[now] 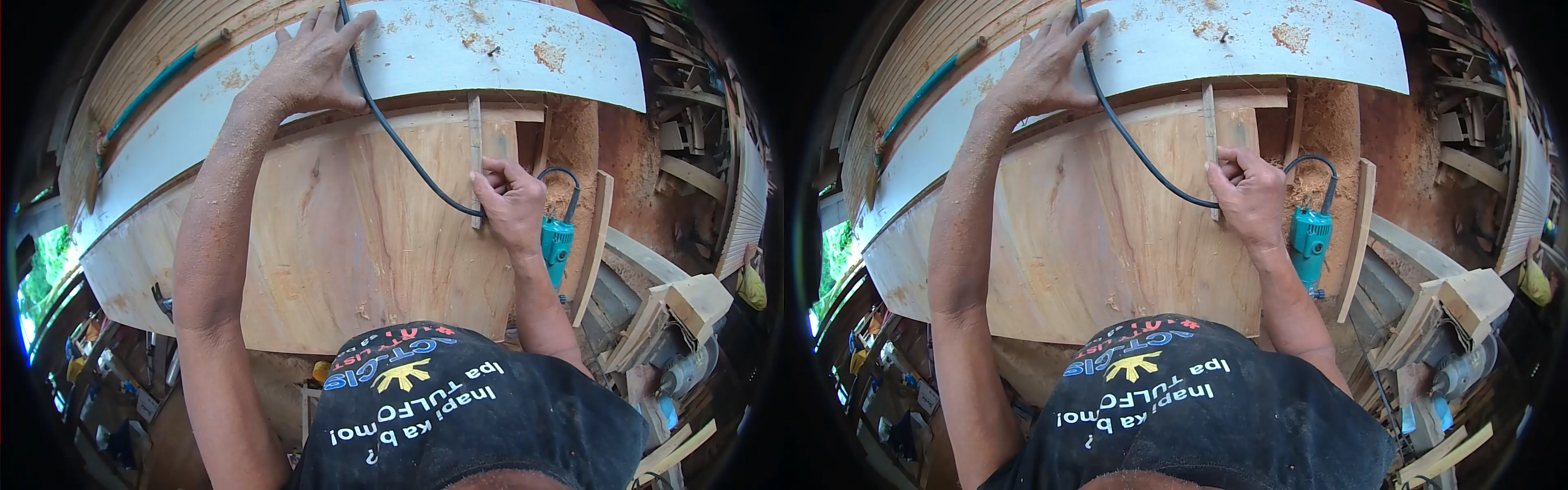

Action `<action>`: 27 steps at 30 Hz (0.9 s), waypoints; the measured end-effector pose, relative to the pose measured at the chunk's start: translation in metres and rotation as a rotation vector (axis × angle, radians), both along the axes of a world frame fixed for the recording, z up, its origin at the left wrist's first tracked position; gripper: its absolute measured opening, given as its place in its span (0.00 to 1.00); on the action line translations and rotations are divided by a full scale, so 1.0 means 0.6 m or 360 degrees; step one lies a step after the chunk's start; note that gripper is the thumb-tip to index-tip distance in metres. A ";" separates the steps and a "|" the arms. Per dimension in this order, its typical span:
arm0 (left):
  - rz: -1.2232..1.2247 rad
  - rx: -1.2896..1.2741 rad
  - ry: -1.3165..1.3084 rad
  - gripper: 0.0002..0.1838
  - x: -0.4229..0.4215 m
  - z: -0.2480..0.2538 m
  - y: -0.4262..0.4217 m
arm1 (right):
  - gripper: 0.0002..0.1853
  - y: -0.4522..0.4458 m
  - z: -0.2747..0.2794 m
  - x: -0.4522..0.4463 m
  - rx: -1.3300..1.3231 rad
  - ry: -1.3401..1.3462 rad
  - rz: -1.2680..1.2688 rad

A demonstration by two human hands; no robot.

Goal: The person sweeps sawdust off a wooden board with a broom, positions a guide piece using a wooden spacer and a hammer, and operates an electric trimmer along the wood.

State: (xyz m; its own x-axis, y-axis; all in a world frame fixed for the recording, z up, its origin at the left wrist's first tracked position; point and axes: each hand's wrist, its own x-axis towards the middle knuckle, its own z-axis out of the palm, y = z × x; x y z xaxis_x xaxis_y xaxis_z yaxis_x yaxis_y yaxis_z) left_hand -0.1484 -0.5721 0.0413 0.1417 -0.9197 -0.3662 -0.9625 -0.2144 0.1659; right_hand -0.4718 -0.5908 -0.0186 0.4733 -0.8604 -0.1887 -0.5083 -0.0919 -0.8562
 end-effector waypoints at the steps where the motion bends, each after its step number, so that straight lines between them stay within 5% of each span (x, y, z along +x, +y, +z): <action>1: 0.0012 0.0032 0.0004 0.63 -0.001 0.003 0.000 | 0.09 0.001 -0.001 0.000 0.0009 -0.0003 -0.0005; 27: 0.0043 0.0046 0.0005 0.64 -0.007 0.003 0.005 | 0.08 -0.002 0.003 0.002 -0.0002 0.0032 0.0026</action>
State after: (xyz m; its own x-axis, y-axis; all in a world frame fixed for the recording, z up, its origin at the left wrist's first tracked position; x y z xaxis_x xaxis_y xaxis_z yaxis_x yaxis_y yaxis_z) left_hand -0.1524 -0.5691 0.0428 0.1650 -0.9047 -0.3929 -0.9559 -0.2448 0.1623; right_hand -0.4706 -0.5920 -0.0166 0.4836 -0.8528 -0.1973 -0.5240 -0.1015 -0.8456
